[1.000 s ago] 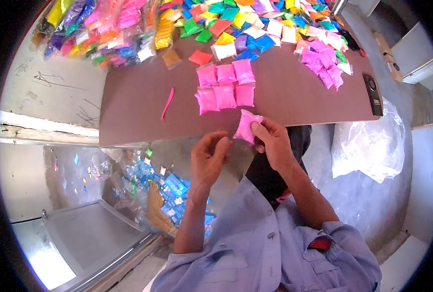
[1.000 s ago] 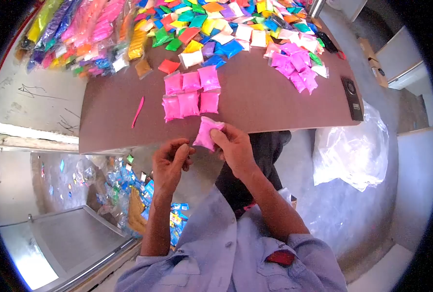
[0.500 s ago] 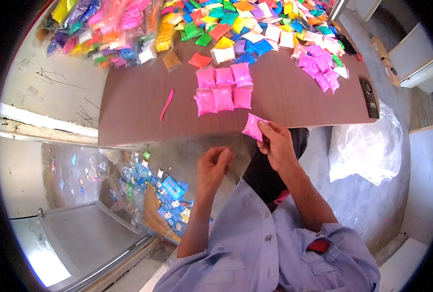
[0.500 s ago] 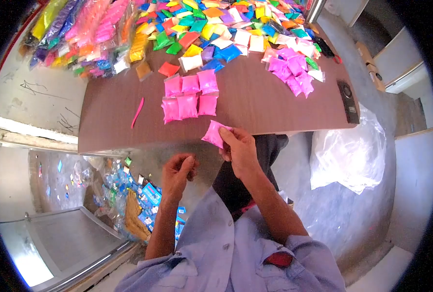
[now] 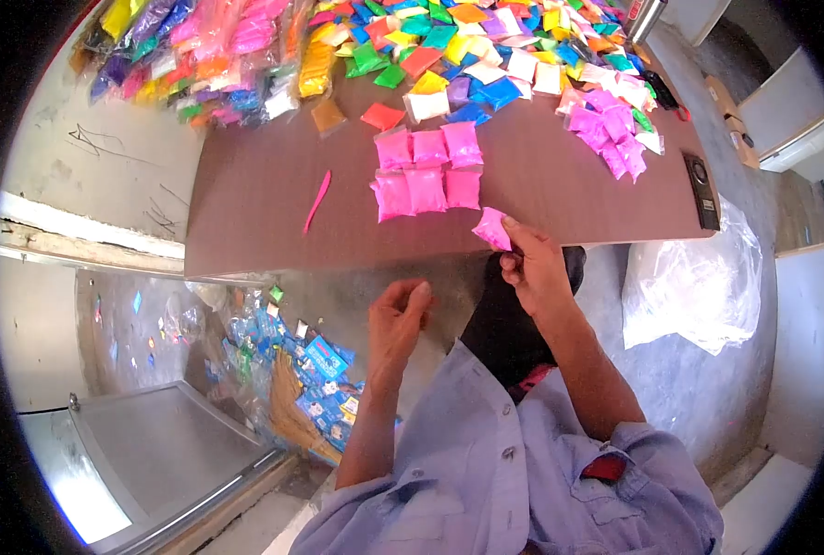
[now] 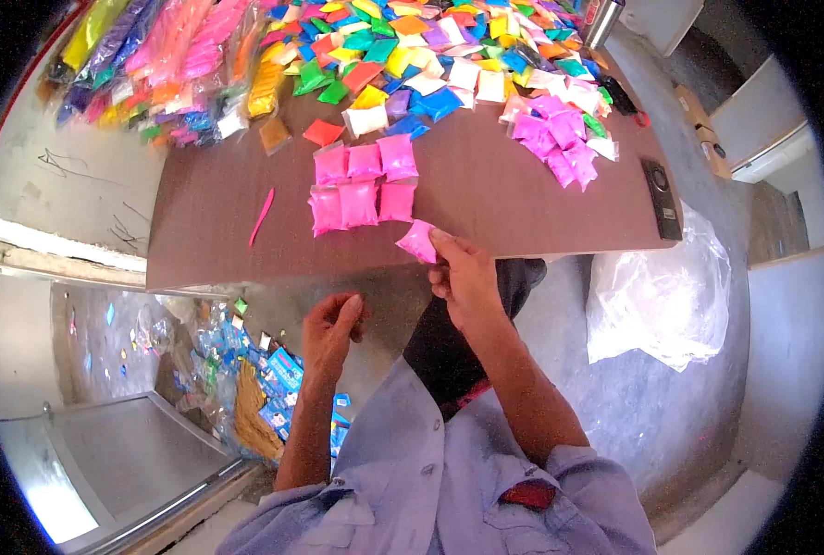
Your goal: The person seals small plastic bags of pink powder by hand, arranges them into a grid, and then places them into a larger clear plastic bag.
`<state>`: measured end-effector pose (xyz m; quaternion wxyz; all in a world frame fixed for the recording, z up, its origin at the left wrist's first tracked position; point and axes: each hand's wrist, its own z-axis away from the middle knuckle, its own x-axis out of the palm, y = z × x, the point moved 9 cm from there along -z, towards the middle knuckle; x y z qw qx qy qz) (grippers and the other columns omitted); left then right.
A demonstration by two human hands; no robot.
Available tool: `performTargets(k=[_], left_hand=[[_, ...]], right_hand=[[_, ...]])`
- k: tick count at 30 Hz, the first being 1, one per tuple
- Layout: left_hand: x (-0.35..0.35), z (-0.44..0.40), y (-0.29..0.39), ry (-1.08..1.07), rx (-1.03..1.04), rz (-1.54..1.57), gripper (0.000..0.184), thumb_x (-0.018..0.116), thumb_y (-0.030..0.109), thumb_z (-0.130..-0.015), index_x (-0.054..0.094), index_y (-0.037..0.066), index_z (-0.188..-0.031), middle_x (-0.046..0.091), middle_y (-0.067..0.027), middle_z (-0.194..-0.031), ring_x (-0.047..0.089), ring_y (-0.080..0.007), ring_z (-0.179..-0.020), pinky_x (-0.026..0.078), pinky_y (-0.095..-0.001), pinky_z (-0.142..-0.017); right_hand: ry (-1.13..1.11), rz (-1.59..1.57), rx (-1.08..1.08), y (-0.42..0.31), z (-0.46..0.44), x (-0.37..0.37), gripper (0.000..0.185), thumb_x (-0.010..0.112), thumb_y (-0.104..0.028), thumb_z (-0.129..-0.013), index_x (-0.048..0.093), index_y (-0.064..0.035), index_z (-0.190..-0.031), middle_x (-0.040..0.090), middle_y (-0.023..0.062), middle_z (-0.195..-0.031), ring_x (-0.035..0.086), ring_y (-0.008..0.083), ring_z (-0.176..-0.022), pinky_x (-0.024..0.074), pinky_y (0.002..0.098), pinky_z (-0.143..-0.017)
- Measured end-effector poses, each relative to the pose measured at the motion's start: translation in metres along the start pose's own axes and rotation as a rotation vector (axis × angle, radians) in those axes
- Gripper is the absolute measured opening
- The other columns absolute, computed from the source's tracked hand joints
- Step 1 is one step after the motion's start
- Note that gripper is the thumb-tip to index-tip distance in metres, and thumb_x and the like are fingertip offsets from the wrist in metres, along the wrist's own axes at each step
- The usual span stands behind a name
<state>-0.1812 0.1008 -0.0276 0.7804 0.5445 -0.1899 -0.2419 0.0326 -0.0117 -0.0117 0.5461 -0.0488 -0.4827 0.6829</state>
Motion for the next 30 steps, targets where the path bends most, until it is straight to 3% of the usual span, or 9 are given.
performTargets(k=[11,13,14,16,19,24,26,28,30], left_hand=[[-0.002,0.001,0.013,0.023,0.14,-0.096,0.022,0.073,0.019,-0.101,0.072,0.002,-0.114,0.074,-0.004,-0.087,0.062,-0.009,-0.071,0.05,-0.0267,-0.061],[-0.01,0.009,0.055,0.195,0.384,-0.507,0.024,0.078,0.015,-0.094,0.073,0.004,-0.115,0.075,-0.0085,-0.101,0.069,-0.0176,-0.082,0.056,-0.0312,-0.073],[-0.005,0.002,0.067,0.17,0.406,-0.49,0.024,0.078,0.015,-0.094,0.073,0.004,-0.115,0.075,-0.0085,-0.101,0.069,-0.0176,-0.082,0.056,-0.0312,-0.073],[0.015,0.018,0.126,0.338,0.941,-0.858,0.031,0.081,0.013,-0.089,0.074,0.008,-0.118,0.072,-0.0132,-0.121,0.07,-0.0298,-0.103,0.057,-0.0412,-0.087],[0.031,0.008,0.158,0.318,1.03,-0.946,0.036,0.081,0.012,-0.088,0.073,0.007,-0.122,0.068,-0.0156,-0.131,0.065,-0.0384,-0.116,0.054,-0.0492,-0.098],[0.014,-0.017,0.164,0.39,1.041,-0.897,0.036,0.079,0.008,-0.088,0.071,0.005,-0.123,0.068,-0.0169,-0.13,0.065,-0.0387,-0.117,0.053,-0.0478,-0.1],[-0.004,-0.028,0.153,0.4,0.994,-0.847,0.034,0.076,0.004,-0.088,0.07,0.004,-0.122,0.07,-0.0165,-0.126,0.066,-0.0376,-0.116,0.054,-0.0451,-0.099],[-0.012,-0.031,0.15,0.404,0.967,-0.822,0.03,0.075,0.002,-0.09,0.071,0.003,-0.12,0.072,-0.016,-0.121,0.068,-0.0352,-0.111,0.055,-0.0422,-0.094],[-0.031,-0.041,0.138,0.417,0.848,-0.726,0.026,0.075,0.005,-0.093,0.071,0.002,-0.118,0.073,-0.0155,-0.115,0.069,-0.032,-0.102,0.056,-0.0415,-0.086]], right_hand=[[-0.001,0.05,-0.08,-0.01,-0.009,-0.005,0.017,0.074,-0.027,-0.101,0.071,-0.0102,-0.098,0.064,-0.0017,-0.077,0.058,0.008,-0.058,0.0389,0.0218,-0.045],[0.015,0.04,-0.121,-0.015,-0.008,-0.008,0.018,0.076,-0.027,-0.099,0.071,-0.0096,-0.097,0.064,-0.0015,-0.075,0.058,0.0089,-0.057,0.0395,0.023,-0.044],[0.03,0.097,-0.142,-0.022,-0.008,-0.006,0.017,0.075,-0.026,-0.099,0.071,-0.0093,-0.096,0.064,-0.0018,-0.076,0.058,0.0081,-0.059,0.0405,0.0233,-0.047],[0.087,0.156,-0.203,-0.038,-0.006,-0.013,0.017,0.075,-0.025,-0.099,0.071,-0.0091,-0.095,0.065,-0.0022,-0.077,0.058,0.0074,-0.061,0.0415,0.0235,-0.05],[0.046,0.318,-0.37,-0.059,-0.019,-0.028,0.018,0.074,-0.023,-0.1,0.071,-0.0063,-0.094,0.065,-0.0038,-0.08,0.057,0.0062,-0.067,0.0428,0.0254,-0.057],[0.163,0.552,-0.704,-0.129,-0.02,-0.076,0.02,0.073,-0.02,-0.099,0.073,-0.0001,-0.099,0.066,-0.0049,-0.083,0.057,0.0069,-0.074,0.0482,0.0287,-0.066],[0.231,0.569,-0.74,-0.156,-0.018,-0.096,0.024,0.073,-0.022,-0.098,0.074,0.0013,-0.105,0.069,0.0012,-0.083,0.059,0.0102,-0.074,0.0509,0.0313,-0.069],[0.395,0.961,-0.728,-0.188,-0.022,-0.112,0.029,0.071,-0.024,-0.098,0.074,0.0025,-0.109,0.074,0.0117,-0.087,0.068,0.0193,-0.079,0.0546,0.0363,-0.073],[0.441,1.033,-0.771,-0.223,-0.039,-0.113,0.032,0.07,-0.024,-0.1,0.071,0.0046,-0.114,0.074,0.0115,-0.092,0.067,0.0183,-0.081,0.0543,0.0347,-0.074]])
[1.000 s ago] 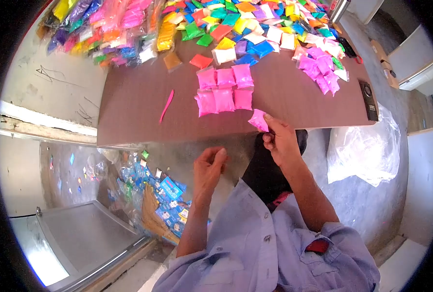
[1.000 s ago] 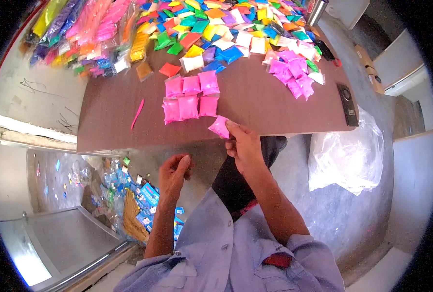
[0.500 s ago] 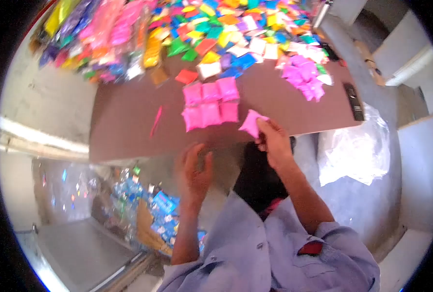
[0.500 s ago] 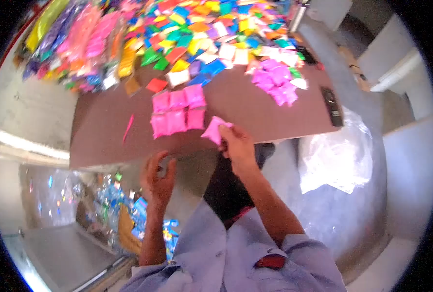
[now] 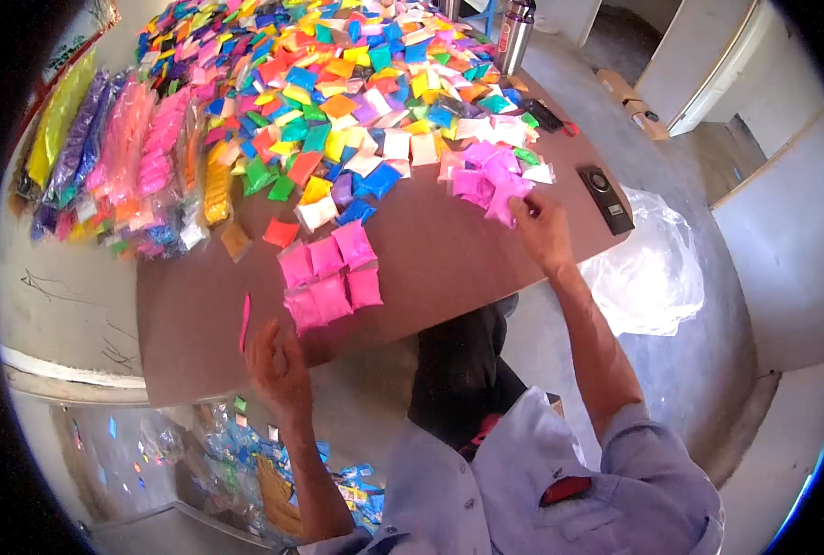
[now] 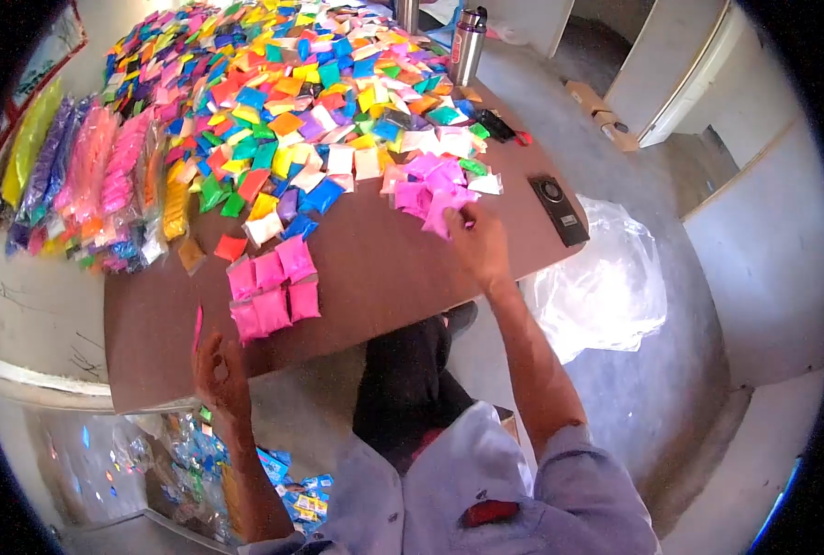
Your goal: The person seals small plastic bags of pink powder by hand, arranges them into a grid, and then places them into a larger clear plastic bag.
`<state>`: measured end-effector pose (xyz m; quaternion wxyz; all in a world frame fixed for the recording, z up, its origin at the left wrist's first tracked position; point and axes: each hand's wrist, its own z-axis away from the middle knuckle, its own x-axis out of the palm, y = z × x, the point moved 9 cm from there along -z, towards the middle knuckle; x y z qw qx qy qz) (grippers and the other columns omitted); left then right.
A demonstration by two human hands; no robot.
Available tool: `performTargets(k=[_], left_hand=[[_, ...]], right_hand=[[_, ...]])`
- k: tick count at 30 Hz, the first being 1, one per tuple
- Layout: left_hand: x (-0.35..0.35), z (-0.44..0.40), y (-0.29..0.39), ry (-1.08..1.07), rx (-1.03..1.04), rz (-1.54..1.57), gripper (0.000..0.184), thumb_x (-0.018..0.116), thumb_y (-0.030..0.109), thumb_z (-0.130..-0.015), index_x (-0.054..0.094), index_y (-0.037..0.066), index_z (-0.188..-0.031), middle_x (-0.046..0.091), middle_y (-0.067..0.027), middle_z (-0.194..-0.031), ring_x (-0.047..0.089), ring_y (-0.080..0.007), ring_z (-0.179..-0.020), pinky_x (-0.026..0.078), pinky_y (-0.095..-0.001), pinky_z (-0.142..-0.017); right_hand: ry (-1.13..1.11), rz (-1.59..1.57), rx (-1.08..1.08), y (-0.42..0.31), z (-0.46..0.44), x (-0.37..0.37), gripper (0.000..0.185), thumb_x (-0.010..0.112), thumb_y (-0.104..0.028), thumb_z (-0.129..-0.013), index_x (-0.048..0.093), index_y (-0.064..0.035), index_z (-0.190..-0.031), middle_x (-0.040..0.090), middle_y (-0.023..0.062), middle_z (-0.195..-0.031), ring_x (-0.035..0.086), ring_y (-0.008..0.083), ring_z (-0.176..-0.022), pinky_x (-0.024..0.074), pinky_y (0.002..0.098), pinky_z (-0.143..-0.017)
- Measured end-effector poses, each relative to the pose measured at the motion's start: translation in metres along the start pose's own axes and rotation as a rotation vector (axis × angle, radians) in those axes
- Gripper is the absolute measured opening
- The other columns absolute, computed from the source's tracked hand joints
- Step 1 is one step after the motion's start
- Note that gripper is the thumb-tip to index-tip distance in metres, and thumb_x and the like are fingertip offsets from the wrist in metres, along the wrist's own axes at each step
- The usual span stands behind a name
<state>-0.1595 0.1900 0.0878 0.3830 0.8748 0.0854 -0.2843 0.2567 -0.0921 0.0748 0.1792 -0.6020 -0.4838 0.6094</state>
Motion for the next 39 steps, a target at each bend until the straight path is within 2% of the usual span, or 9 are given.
performTargets(k=[2,5,10,12,22,26,31,34,39], left_hand=[[-0.004,0.002,-0.013,0.005,-0.053,-0.007,0.024,0.075,0.006,-0.094,0.071,0.002,-0.117,0.073,-0.0151,-0.113,0.069,-0.0307,-0.098,0.056,-0.0409,-0.083],[-0.006,0.003,-0.034,0.023,-0.079,-0.059,0.023,0.073,0.007,-0.096,0.072,0.002,-0.118,0.074,-0.014,-0.111,0.071,-0.0265,-0.091,0.057,-0.0378,-0.078],[-0.005,-0.022,-0.034,0.024,0.013,-0.097,0.028,0.074,0.006,-0.092,0.074,0.003,-0.12,0.075,-0.0115,-0.107,0.072,-0.0223,-0.085,0.059,-0.0336,-0.075],[0.001,-0.051,-0.021,0.02,0.096,-0.146,0.03,0.077,0.003,-0.087,0.074,0.003,-0.117,0.074,-0.0122,-0.108,0.071,-0.0225,-0.086,0.059,-0.0336,-0.076],[0.111,-0.193,0.093,-0.238,0.476,-0.204,0.027,0.08,0.008,-0.088,0.073,0.006,-0.114,0.073,-0.0149,-0.117,0.071,-0.0358,-0.107,0.059,-0.0442,-0.09],[0.167,-0.231,0.097,-0.343,0.632,-0.3,0.036,0.078,0.012,-0.088,0.066,0.009,-0.122,0.069,-0.0126,-0.124,0.068,-0.0347,-0.111,0.06,-0.0466,-0.087],[0.227,-0.28,0.085,-0.437,0.742,-0.512,0.05,0.071,0.004,-0.082,0.065,0.01,-0.132,0.059,-0.017,-0.14,0.058,-0.038,-0.126,0.054,-0.0474,-0.099],[0.255,-0.313,0.068,-0.399,0.831,-0.571,0.045,0.072,0.006,-0.086,0.067,0.01,-0.131,0.058,-0.0157,-0.145,0.059,-0.0387,-0.127,0.053,-0.0515,-0.101],[0.285,-0.346,0.056,-0.32,0.937,-0.719,0.05,0.075,0.007,-0.076,0.071,0.014,-0.125,0.05,-0.0084,-0.155,0.052,-0.035,-0.135,0.053,-0.0512,-0.098]], right_hand=[[0.039,0.072,-0.039,0.0,-0.015,-0.004,0.035,0.069,-0.024,-0.102,0.069,0.0066,-0.118,0.073,0.0114,-0.096,0.066,0.0173,-0.083,0.054,0.033,-0.075],[0.161,0.028,-0.045,0.001,-0.016,-0.008,0.05,0.068,-0.025,-0.102,0.058,0.0057,-0.14,0.072,0.0223,-0.125,0.074,0.0272,-0.102,0.0581,0.0385,-0.088],[0.221,-0.159,-0.137,-0.022,0.03,0.026,0.031,0.07,-0.01,-0.099,0.068,0.0008,-0.128,0.074,0.0123,-0.108,0.069,0.0139,-0.084,0.0546,0.0289,-0.071],[-0.086,-0.258,-0.09,-0.049,0.038,0.059,0.023,0.07,-0.006,-0.096,0.071,-0.0018,-0.119,0.075,0.0135,-0.101,0.072,0.0225,-0.083,0.0579,0.0343,-0.073],[-0.121,-0.346,-0.46,-0.122,-0.025,0.175,0.015,0.07,-0.004,-0.091,0.073,-0.0041,-0.106,0.073,0.017,-0.096,0.072,0.0365,-0.08,0.0578,0.0409,-0.07],[-0.126,-0.46,-0.361,-0.122,-0.051,0.212,0.015,0.069,-0.004,-0.091,0.073,-0.0047,-0.105,0.073,0.0168,-0.095,0.072,0.0372,-0.081,0.0577,0.0418,-0.07],[-0.082,-0.483,-0.401,-0.117,-0.053,0.212,0.011,0.07,-0.005,-0.091,0.072,-0.0074,-0.102,0.071,0.0148,-0.087,0.072,0.0346,-0.073,0.0571,0.041,-0.063],[-0.178,-0.471,-0.346,-0.116,-0.058,0.216,0.01,0.07,-0.006,-0.09,0.072,-0.0082,-0.1,0.07,0.014,-0.085,0.072,0.0345,-0.072,0.0572,0.0404,-0.061],[-0.164,-0.474,-0.355,-0.119,-0.058,0.219,0.01,0.071,-0.006,-0.09,0.071,-0.0079,-0.1,0.071,0.0138,-0.085,0.073,0.0346,-0.073,0.0583,0.0411,-0.063]])
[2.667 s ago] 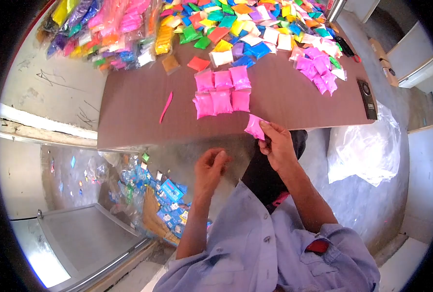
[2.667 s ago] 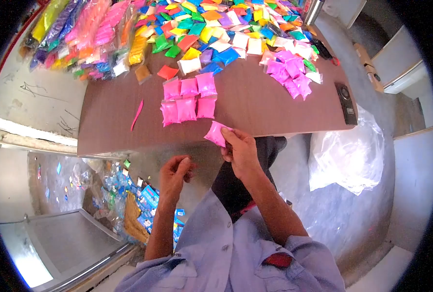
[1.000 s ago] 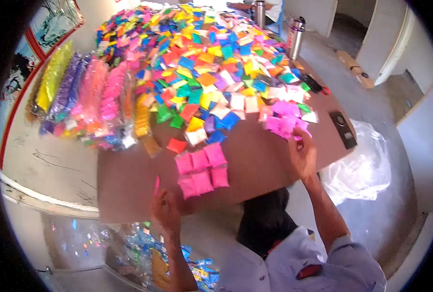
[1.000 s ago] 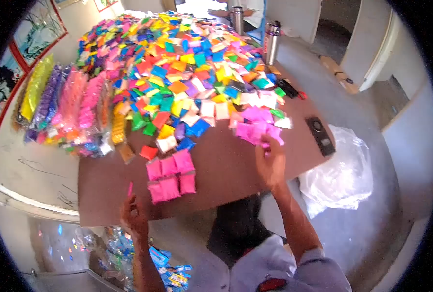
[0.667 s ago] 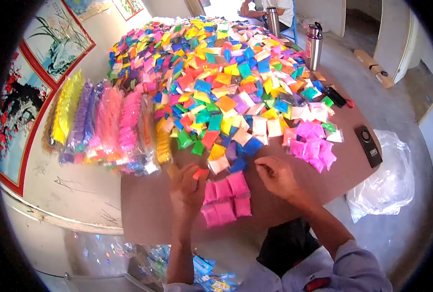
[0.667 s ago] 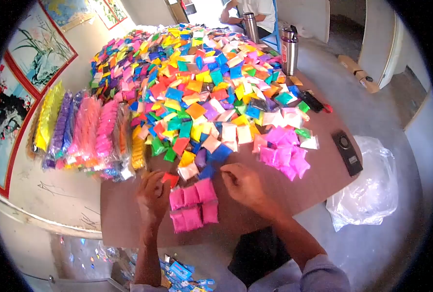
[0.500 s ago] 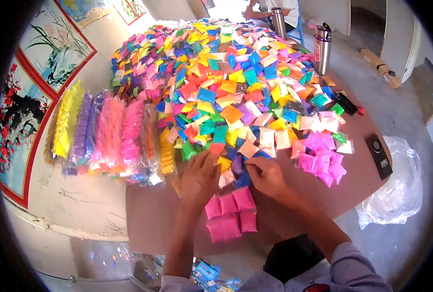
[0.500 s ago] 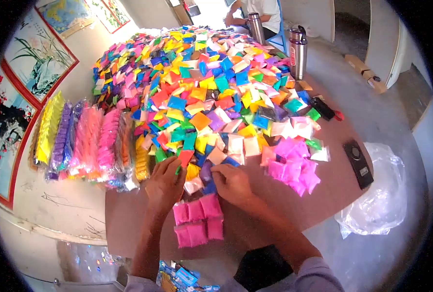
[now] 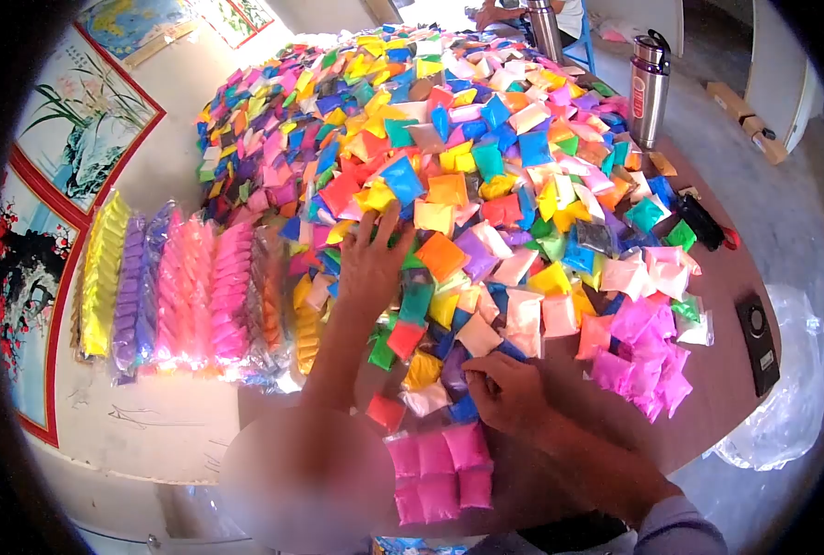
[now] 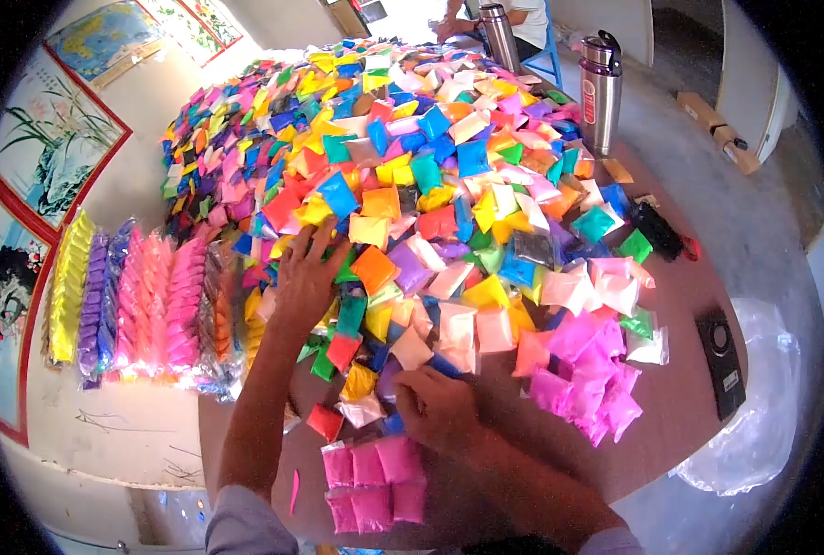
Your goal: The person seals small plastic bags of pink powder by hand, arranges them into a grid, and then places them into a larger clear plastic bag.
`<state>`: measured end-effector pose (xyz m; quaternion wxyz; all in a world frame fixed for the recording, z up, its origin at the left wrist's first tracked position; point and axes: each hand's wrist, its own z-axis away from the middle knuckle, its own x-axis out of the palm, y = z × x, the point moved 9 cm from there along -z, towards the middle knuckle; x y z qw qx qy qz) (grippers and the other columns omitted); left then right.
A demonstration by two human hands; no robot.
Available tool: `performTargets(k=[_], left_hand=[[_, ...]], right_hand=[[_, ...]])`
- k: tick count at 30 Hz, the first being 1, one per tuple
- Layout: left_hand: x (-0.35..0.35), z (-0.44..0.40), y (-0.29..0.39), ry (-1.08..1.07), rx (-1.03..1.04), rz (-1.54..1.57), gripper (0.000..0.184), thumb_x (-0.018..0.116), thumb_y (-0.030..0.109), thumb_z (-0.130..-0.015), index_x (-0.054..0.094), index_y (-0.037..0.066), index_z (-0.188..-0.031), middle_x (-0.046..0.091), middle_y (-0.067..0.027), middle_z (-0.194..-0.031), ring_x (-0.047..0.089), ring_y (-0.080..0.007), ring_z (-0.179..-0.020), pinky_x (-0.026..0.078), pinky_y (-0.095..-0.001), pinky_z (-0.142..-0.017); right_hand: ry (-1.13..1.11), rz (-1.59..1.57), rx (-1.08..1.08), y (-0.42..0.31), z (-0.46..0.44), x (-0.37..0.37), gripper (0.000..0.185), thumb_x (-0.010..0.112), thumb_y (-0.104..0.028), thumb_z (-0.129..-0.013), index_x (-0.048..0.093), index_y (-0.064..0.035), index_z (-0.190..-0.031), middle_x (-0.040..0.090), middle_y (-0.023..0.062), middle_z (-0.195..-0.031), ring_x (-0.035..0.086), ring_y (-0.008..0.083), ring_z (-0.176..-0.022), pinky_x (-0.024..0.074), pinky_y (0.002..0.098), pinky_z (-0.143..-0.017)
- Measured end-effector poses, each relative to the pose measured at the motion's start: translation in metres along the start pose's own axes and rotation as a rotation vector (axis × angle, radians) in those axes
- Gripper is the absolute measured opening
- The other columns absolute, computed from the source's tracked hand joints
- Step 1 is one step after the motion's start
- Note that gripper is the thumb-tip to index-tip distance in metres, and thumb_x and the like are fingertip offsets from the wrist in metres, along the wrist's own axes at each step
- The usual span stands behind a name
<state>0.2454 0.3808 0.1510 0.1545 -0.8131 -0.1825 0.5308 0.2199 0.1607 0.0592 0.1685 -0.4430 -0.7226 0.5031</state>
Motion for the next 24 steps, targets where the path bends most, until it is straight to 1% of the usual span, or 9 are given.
performTargets(k=[5,8,9,10,16,19,21,23,24], left_hand=[[0.034,-0.047,-0.034,0.045,0.015,-0.152,0.049,0.068,0.007,-0.083,0.067,0.016,-0.13,0.05,-0.0057,-0.155,0.053,-0.0338,-0.133,0.058,-0.0486,-0.091],[0.031,-0.074,-0.063,0.177,-0.031,-0.203,0.035,0.063,0.015,-0.092,0.066,0.017,-0.127,0.053,-0.0038,-0.152,0.057,-0.0316,-0.128,0.056,-0.0496,-0.087],[0.03,-0.082,-0.075,0.186,-0.071,-0.225,0.035,0.062,0.015,-0.093,0.066,0.017,-0.128,0.053,-0.0045,-0.152,0.057,-0.0323,-0.128,0.057,-0.0502,-0.087],[0.031,-0.096,-0.096,0.092,-0.178,-0.198,0.055,0.069,0.01,-0.087,0.062,0.019,-0.14,0.051,-0.0094,-0.156,0.056,-0.0376,-0.132,0.059,-0.05,-0.094],[0.009,-0.105,-0.144,0.188,-0.423,-0.001,0.065,0.077,0.029,-0.09,0.053,0.015,-0.148,0.053,-0.0172,-0.153,0.055,-0.0436,-0.134,0.051,-0.0544,-0.107],[0.004,-0.083,-0.14,0.216,-0.41,0.013,0.069,0.081,0.029,-0.087,0.052,0.012,-0.147,0.054,-0.02,-0.15,0.054,-0.0442,-0.134,0.05,-0.0538,-0.108],[-0.01,-0.069,-0.127,0.268,-0.326,-0.079,0.071,0.087,0.028,-0.08,0.058,0.011,-0.142,0.058,-0.0185,-0.145,0.059,-0.0391,-0.126,0.053,-0.0522,-0.1],[-0.024,-0.062,-0.104,0.221,-0.286,-0.02,0.072,0.086,0.025,-0.081,0.054,0.011,-0.143,0.058,-0.0199,-0.144,0.058,-0.0437,-0.127,0.051,-0.0557,-0.101],[-0.037,-0.057,-0.091,0.327,-0.191,0.039,0.053,0.084,0.023,-0.083,0.064,0.013,-0.13,0.066,-0.0178,-0.129,0.061,-0.0413,-0.119,0.053,-0.0532,-0.095]], right_hand=[[-0.032,0.01,0.05,0.002,-0.004,0.001,0.01,0.071,-0.005,-0.089,0.071,-0.0071,-0.099,0.071,0.0142,-0.085,0.073,0.0346,-0.074,0.0589,0.0415,-0.063],[-0.051,-0.002,0.034,0.001,-0.004,0.003,0.011,0.071,-0.004,-0.089,0.071,-0.0067,-0.1,0.07,0.0144,-0.083,0.072,0.0343,-0.072,0.058,0.041,-0.061],[-0.033,-0.018,0.036,0.0,-0.004,0.002,0.01,0.072,-0.003,-0.089,0.073,-0.0055,-0.099,0.067,0.0117,-0.078,0.067,0.0277,-0.063,0.0535,0.0374,-0.056],[-0.012,-0.03,0.032,-0.001,-0.006,0.0,0.009,0.073,-0.002,-0.089,0.074,-0.0044,-0.098,0.064,0.0091,-0.072,0.062,0.0211,-0.055,0.0491,0.0339,-0.052],[0.034,-0.035,-0.032,0.001,-0.004,-0.001,0.009,0.074,-0.002,-0.09,0.074,-0.0046,-0.098,0.064,0.0086,-0.073,0.06,0.0199,-0.054,0.0477,0.0328,-0.051],[0.019,-0.045,-0.003,0.004,-0.004,0.002,0.01,0.074,-0.002,-0.09,0.073,-0.0047,-0.099,0.064,0.0088,-0.073,0.061,0.0195,-0.054,0.0476,0.0323,-0.051],[0.013,-0.041,0.005,0.003,-0.003,0.001,0.01,0.074,-0.002,-0.09,0.073,-0.0045,-0.099,0.064,0.0089,-0.073,0.061,0.0193,-0.055,0.0476,0.0321,-0.051],[0.007,-0.035,0.015,0.004,-0.003,0.002,0.01,0.074,-0.002,-0.09,0.073,-0.0043,-0.1,0.064,0.009,-0.073,0.061,0.0192,-0.055,0.0477,0.0319,-0.051],[0.017,-0.04,0.008,0.005,-0.004,0.002,0.01,0.074,-0.002,-0.09,0.073,-0.0044,-0.1,0.064,0.009,-0.073,0.061,0.0191,-0.055,0.0476,0.0317,-0.051]])
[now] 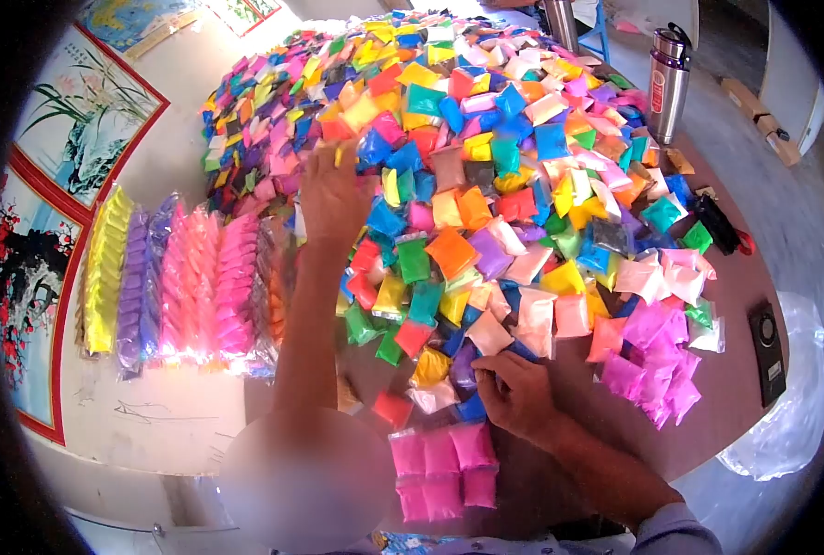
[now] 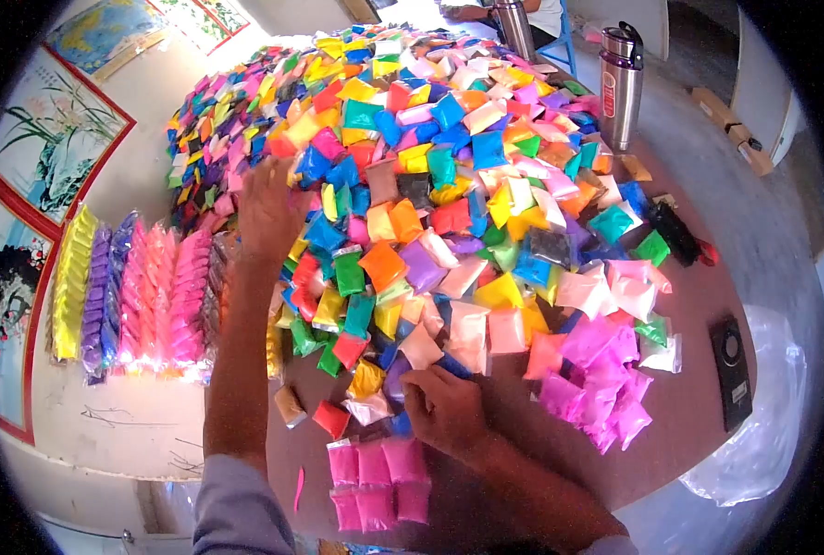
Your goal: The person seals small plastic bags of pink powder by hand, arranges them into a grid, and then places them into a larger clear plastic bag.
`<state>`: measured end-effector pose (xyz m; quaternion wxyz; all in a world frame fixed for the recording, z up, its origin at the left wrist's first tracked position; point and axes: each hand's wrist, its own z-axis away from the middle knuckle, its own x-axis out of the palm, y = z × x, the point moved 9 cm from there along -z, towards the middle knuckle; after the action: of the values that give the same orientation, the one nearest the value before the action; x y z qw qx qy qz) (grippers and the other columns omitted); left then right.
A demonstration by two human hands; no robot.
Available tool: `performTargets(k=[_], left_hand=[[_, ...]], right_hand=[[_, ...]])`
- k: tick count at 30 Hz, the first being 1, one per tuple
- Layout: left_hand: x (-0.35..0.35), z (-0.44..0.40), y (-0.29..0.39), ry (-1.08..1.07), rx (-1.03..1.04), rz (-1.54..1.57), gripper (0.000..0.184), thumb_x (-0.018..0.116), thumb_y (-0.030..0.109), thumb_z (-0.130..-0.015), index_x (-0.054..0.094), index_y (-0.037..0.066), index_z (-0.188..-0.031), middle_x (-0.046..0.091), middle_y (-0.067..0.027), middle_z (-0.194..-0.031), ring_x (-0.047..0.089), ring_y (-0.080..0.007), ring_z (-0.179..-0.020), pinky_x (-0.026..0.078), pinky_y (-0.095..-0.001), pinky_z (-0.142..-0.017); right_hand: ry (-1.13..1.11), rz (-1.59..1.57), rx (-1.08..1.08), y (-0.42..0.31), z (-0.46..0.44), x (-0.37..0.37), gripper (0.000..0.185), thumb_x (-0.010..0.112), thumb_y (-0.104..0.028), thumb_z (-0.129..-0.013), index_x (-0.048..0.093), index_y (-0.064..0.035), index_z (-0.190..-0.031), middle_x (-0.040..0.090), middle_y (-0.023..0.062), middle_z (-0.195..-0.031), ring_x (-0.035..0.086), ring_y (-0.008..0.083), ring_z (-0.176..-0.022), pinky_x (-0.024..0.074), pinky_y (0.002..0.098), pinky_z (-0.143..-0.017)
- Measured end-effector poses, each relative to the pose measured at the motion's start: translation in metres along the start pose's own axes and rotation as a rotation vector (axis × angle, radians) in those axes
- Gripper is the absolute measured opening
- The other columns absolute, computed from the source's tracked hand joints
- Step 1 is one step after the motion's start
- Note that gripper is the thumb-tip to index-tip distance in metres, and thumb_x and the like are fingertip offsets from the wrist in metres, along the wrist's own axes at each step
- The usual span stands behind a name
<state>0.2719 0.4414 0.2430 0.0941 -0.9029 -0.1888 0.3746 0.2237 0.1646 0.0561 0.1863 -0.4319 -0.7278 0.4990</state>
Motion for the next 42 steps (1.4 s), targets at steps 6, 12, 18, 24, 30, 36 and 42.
performTargets(k=[6,12,18,24,30,36,42], left_hand=[[0.061,0.053,0.059,-0.526,-0.015,0.42,0.023,0.073,0.009,-0.084,0.069,0.008,-0.106,0.071,-0.0167,-0.1,0.068,-0.0417,-0.1,0.055,-0.0511,-0.083],[0.076,0.055,0.063,-0.577,-0.096,0.299,0.044,0.07,0.002,-0.079,0.067,0.007,-0.122,0.069,-0.0188,-0.114,0.067,-0.0449,-0.107,0.056,-0.0522,-0.087],[0.018,0.058,0.042,-0.275,-0.252,0.522,0.042,0.088,0.014,-0.08,0.065,0.006,-0.114,0.074,-0.0112,-0.095,0.072,-0.0236,-0.081,0.058,-0.0371,-0.072],[-0.051,0.085,0.052,-0.262,-0.531,0.772,0.038,0.09,0.006,-0.083,0.059,0.003,-0.104,0.073,-0.0076,-0.092,0.072,-0.0114,-0.078,0.058,-0.0269,-0.062],[-0.091,0.106,0.078,-0.198,-0.369,0.692,0.035,0.09,0.002,-0.081,0.06,0.004,-0.1,0.072,-0.009,-0.092,0.074,-0.0131,-0.078,0.058,-0.0271,-0.062],[-0.137,0.139,0.113,-0.195,-0.301,0.647,0.031,0.093,0.007,-0.077,0.065,0.007,-0.089,0.067,-0.0046,-0.08,0.064,-0.0134,-0.07,0.054,-0.0295,-0.065],[-0.205,0.168,0.133,-0.203,-0.327,0.668,0.029,0.092,0.004,-0.078,0.066,0.004,-0.091,0.072,-0.0073,-0.088,0.068,-0.0116,-0.075,0.056,-0.0294,-0.066]], right_hand=[[-0.008,-0.006,-0.004,-0.002,0.0,0.0,0.01,0.073,-0.001,-0.09,0.073,-0.0041,-0.099,0.064,0.0091,-0.074,0.062,0.019,-0.056,0.0484,0.0317,-0.052],[-0.036,0.008,0.008,-0.001,0.0,-0.001,0.011,0.071,-0.004,-0.089,0.069,-0.006,-0.1,0.068,0.0155,-0.083,0.071,0.0353,-0.071,0.0561,0.0411,-0.06],[-0.016,-0.011,0.007,-0.002,0.0,-0.001,0.01,0.071,-0.003,-0.089,0.07,-0.0061,-0.099,0.068,0.0153,-0.082,0.071,0.0352,-0.073,0.0562,0.0413,-0.061],[-0.009,-0.017,-0.011,0.003,0.003,-0.001,0.01,0.072,-0.001,-0.091,0.073,-0.001,-0.101,0.069,0.0123,-0.082,0.068,0.0206,-0.061,0.0518,0.0313,-0.056],[0.021,0.009,-0.07,-0.004,0.006,-0.006,0.008,0.072,-0.002,-0.093,0.073,-0.0019,-0.101,0.069,0.0127,-0.081,0.067,0.0223,-0.06,0.0514,0.0332,-0.056],[0.067,0.004,-0.145,-0.011,0.008,-0.011,0.007,0.071,-0.006,-0.093,0.072,-0.0032,-0.099,0.068,0.014,-0.08,0.07,0.0262,-0.067,0.0541,0.0368,-0.061],[-0.037,-0.31,0.229,-0.026,0.038,-0.006,0.02,0.07,-0.02,-0.102,0.072,-0.0011,-0.096,0.057,-0.0018,-0.069,0.054,0.0042,-0.066,0.0447,0.0258,-0.058]])
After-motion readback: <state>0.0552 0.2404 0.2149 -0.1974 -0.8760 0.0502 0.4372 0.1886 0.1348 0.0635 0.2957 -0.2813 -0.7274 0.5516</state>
